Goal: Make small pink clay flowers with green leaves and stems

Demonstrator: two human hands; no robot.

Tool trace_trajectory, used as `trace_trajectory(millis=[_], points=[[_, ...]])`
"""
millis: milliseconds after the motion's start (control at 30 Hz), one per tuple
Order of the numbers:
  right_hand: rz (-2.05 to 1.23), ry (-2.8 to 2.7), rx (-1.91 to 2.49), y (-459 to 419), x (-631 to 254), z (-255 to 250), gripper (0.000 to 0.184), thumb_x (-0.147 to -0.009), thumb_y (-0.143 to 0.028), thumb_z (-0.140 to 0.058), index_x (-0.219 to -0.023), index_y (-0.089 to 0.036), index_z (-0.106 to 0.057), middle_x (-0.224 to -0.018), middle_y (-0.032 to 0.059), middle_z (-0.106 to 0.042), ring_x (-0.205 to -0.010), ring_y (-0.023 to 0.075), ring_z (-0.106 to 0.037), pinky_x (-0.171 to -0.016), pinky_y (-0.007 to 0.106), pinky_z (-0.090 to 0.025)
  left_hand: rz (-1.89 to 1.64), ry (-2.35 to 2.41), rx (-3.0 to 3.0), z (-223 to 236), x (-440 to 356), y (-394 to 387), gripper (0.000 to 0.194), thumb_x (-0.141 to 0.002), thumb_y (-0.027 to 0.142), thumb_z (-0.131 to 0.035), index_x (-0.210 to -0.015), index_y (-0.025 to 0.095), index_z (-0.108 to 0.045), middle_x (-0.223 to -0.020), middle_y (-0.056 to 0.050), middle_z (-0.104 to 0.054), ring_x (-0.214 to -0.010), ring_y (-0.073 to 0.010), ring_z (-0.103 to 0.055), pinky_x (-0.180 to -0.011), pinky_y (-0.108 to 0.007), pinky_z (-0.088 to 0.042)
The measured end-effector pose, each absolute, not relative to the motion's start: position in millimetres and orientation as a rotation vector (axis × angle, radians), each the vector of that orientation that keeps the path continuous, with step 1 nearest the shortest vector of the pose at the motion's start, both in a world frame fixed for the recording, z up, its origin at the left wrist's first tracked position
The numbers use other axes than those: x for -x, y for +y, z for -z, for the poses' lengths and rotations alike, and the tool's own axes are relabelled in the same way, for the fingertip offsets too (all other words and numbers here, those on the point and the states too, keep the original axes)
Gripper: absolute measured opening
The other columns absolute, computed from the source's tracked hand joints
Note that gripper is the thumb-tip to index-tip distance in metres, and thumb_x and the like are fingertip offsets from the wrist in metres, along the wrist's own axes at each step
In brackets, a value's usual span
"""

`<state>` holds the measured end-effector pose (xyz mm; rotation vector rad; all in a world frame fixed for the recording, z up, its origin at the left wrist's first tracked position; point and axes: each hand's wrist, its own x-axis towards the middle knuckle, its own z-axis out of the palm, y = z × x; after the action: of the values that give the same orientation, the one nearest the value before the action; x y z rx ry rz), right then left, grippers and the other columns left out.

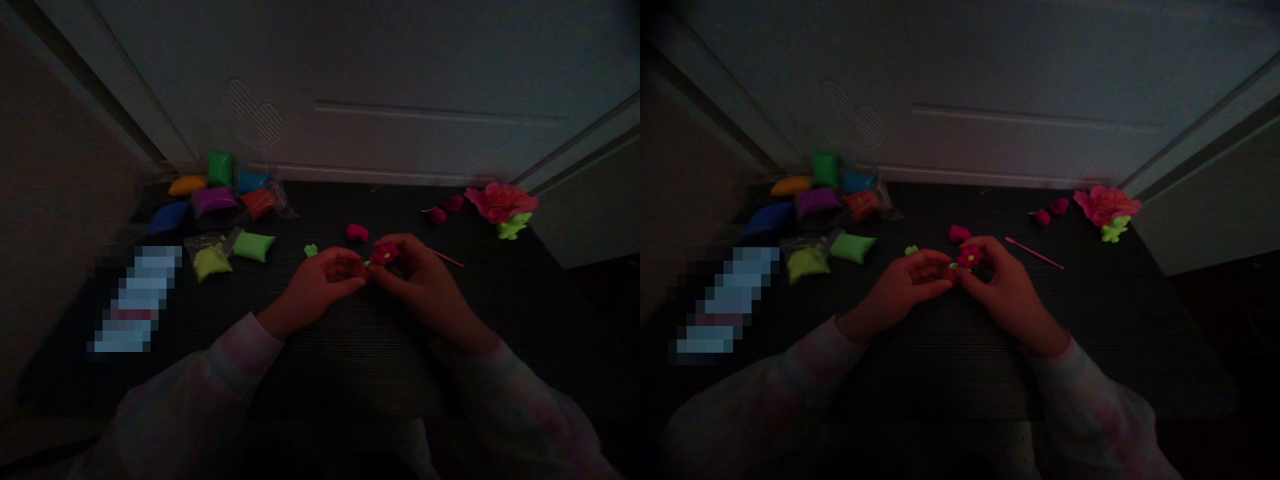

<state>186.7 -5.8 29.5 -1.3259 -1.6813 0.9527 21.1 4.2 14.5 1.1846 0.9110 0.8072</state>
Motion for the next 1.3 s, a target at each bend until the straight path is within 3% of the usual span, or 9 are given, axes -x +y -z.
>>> trace_trajectory(millis=[300,567,1067,1300], points=[[-1.144,-1.504,1.140,-10.9,-191.7,-35.4,0.042,-0.071,-0.020,-0.061,-0.109,-0.029,-0.048,-0.111,0.0004,-0.055,-0.100,0.0155,-0.054,-0.086,0.031,-0.045,-0.893,0.799,-1.045,-14.9,-20.6,4.7,0.030,-0.064,0.009,-0.065,-0.090,0.015,-0.053,-0.092,-0.002,-0.062,-0.087,-0.0130,-0.060,-0.085,-0.029,-0.043],[-1.045,-1.467,1.186,-8.3,-191.4,-36.2,0.020,-0.074,-0.025,-0.059,-0.094,-0.028,-0.058,-0.094,-0.0016,-0.064,-0.087,0.0144,-0.060,-0.079,0.031,-0.049,-0.834,0.796,-1.097,-15.1,-19.7,4.9,0.029,-0.066,0.012,-0.064,-0.093,0.015,-0.052,-0.090,-0.004,-0.065,-0.089,-0.0162,-0.061,-0.084,-0.033,-0.043],[-0.904,-1.697,1.243,-8.0,-192.1,-37.8,0.011,-0.074,-0.024,-0.059,-0.085,-0.023,-0.059,-0.086,0.0003,-0.060,-0.083,0.0157,-0.057,-0.077,0.032,-0.046,-0.836,0.864,-1.365,-7.3,-19.4,4.2,0.034,-0.070,0.015,-0.060,-0.103,0.015,-0.052,-0.100,-0.007,-0.061,-0.091,-0.0161,-0.059,-0.084,-0.032,-0.045],[-0.752,-1.841,1.213,-9.0,-193.0,-33.3,0.018,-0.073,-0.016,-0.056,-0.089,-0.025,-0.056,-0.090,0.0014,-0.057,-0.087,0.0173,-0.054,-0.075,0.032,-0.045,-1.071,1.014,-1.780,-8.0,-19.3,3.1,0.028,-0.073,0.012,-0.055,-0.100,0.017,-0.053,-0.101,-0.006,-0.058,-0.090,-0.0145,-0.056,-0.080,-0.029,-0.046]])
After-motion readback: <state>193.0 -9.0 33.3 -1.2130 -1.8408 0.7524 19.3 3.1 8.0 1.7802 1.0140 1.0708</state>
